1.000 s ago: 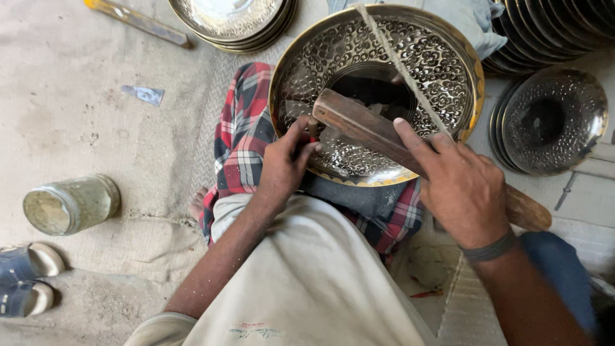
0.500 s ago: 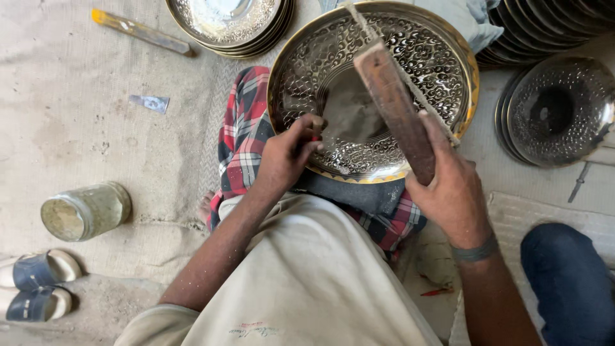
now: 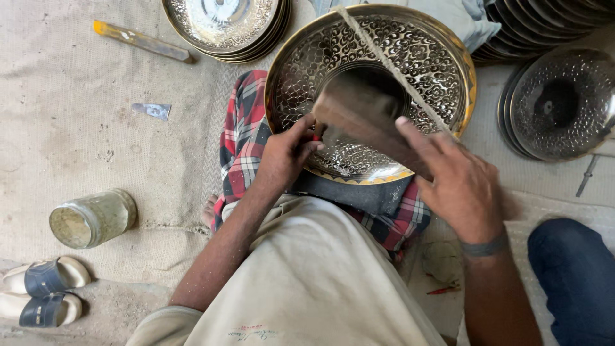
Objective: The person uses a small chisel and a wooden mallet to hammer intricate patterns into a large brass plate. They repeatedly strike the chisel to create a textured design on the plate's surface.
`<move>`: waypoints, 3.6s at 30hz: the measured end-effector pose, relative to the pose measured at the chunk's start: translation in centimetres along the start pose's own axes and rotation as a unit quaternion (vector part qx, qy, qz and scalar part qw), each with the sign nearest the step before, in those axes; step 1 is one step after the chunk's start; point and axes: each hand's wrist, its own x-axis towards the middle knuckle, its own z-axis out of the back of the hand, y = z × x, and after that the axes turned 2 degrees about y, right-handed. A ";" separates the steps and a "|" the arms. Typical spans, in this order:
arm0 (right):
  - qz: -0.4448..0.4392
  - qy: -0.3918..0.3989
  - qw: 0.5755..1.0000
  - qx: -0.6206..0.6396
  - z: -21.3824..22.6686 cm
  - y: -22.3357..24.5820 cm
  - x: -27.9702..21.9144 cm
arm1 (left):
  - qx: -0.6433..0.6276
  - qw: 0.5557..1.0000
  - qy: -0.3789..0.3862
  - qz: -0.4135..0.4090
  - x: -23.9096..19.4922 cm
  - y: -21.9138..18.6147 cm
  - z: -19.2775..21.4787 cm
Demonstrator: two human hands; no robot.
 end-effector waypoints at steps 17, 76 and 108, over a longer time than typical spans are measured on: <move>-0.087 0.085 0.992 -0.031 0.8 0.3 0.1 | 0.005 0.999 0.034 0.034 0.3 0.0 0.5; -0.199 -0.136 0.937 0.252 -10.3 2.4 -7.6 | 0.072 0.967 0.218 -0.106 4.3 -0.3 2.8; -0.168 -0.061 0.967 0.183 -6.6 -0.2 -5.0 | 0.070 0.959 0.257 -0.096 5.4 0.0 2.6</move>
